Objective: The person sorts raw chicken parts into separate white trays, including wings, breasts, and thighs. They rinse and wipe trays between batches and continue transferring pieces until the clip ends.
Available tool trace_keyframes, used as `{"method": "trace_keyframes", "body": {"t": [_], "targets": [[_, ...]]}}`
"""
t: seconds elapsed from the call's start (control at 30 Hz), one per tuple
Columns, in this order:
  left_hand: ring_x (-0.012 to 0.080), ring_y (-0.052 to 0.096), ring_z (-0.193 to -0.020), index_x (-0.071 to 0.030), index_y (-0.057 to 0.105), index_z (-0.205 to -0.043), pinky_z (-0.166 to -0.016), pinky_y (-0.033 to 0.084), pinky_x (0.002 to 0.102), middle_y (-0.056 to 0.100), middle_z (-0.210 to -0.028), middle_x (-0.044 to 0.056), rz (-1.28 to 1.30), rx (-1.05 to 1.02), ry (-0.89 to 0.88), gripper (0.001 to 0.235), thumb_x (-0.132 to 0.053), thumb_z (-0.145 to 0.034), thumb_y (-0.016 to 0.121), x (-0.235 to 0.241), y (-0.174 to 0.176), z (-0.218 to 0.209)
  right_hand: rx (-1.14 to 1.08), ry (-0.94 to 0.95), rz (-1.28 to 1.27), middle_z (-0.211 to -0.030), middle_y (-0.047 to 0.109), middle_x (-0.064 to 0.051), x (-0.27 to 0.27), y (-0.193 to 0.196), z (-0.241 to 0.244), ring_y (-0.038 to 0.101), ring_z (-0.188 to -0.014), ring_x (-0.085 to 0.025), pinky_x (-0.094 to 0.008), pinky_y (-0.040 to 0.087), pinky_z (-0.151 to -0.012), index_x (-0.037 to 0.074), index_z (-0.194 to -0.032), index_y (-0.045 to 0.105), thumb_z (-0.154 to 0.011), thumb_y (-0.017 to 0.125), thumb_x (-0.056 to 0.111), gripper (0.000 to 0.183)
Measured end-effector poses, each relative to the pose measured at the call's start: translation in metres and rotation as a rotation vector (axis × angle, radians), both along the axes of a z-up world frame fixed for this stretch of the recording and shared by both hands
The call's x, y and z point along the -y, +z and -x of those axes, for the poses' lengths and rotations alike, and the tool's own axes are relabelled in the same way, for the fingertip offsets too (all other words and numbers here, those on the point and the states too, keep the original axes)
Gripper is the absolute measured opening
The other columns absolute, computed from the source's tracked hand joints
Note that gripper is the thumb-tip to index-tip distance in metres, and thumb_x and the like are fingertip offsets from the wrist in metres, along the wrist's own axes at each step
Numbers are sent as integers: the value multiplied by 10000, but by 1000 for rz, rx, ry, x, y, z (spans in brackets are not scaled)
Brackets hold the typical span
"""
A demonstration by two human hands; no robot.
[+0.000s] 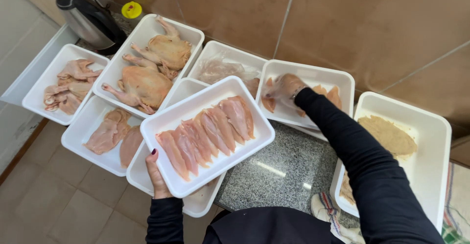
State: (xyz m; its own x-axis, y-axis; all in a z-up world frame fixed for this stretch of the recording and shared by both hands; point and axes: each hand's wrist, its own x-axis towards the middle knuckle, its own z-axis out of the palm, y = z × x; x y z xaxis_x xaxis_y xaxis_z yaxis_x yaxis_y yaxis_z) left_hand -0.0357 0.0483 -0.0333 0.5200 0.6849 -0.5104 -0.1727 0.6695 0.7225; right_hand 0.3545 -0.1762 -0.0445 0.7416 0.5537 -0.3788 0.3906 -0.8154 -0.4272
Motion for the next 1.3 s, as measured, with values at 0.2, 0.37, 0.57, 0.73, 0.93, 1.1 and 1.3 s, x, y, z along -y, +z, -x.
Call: {"method": "trace_keyframes", "body": {"t": [0.2,0.37,0.57,0.73,0.93,1.1,1.3], "targets": [[281,570,-1126,-165,477,-1428,-1045,461,438,580,-1327,144,38,-6,24,792,-581,-770,623,20,23,-19,223,179,223,-742,689,-178,-32,-20,17,646,-633,-265,-353,565,-632,-84,-755,676,-521,865,497,654],[391,426,-1315,-90,308,-1551,-1066,357,492,395,-1539,225,80,61,-123,918,-459,-723,457,23,31,-20,160,-85,31,-864,603,-111,-22,39,54,632,-785,-257,-344,554,-841,119,-708,556,-961,526,657,595],[356,466,-1286,-100,351,-1538,-1063,380,447,448,-1501,194,90,126,-113,876,-442,-740,469,26,25,-25,156,80,-10,-988,685,-133,-1,34,57,675,-922,-318,-411,539,-910,101,-996,604,-913,611,160,102],[262,586,-1041,-201,536,-1291,-1021,481,465,629,-1250,130,70,127,-49,633,-549,-772,635,38,28,-32,279,118,-127,-789,699,-227,12,0,37,727,-840,-475,-564,586,-662,23,-886,661,-867,656,209,187],[229,563,-987,-180,514,-1211,-1010,473,415,614,-1173,132,5,180,-34,563,-533,-797,658,29,-10,-41,54,-250,-479,-848,675,-161,48,-59,-9,671,-903,-284,-403,544,-775,54,-830,667,-807,750,201,171],[254,589,-1137,-194,543,-1369,-1101,449,466,626,-1330,123,243,268,-77,736,-555,-749,706,43,34,-60,173,-41,-486,-910,674,-174,69,60,4,637,-844,-315,-449,512,-770,9,-814,661,-751,777,123,175],[281,630,-1123,-192,527,-1301,-1073,478,485,650,-1273,133,202,333,-145,643,-468,-751,712,51,30,-77,64,95,-449,-716,635,-85,47,215,87,617,-677,-181,-333,502,-622,104,-848,713,-742,843,180,184]]}}
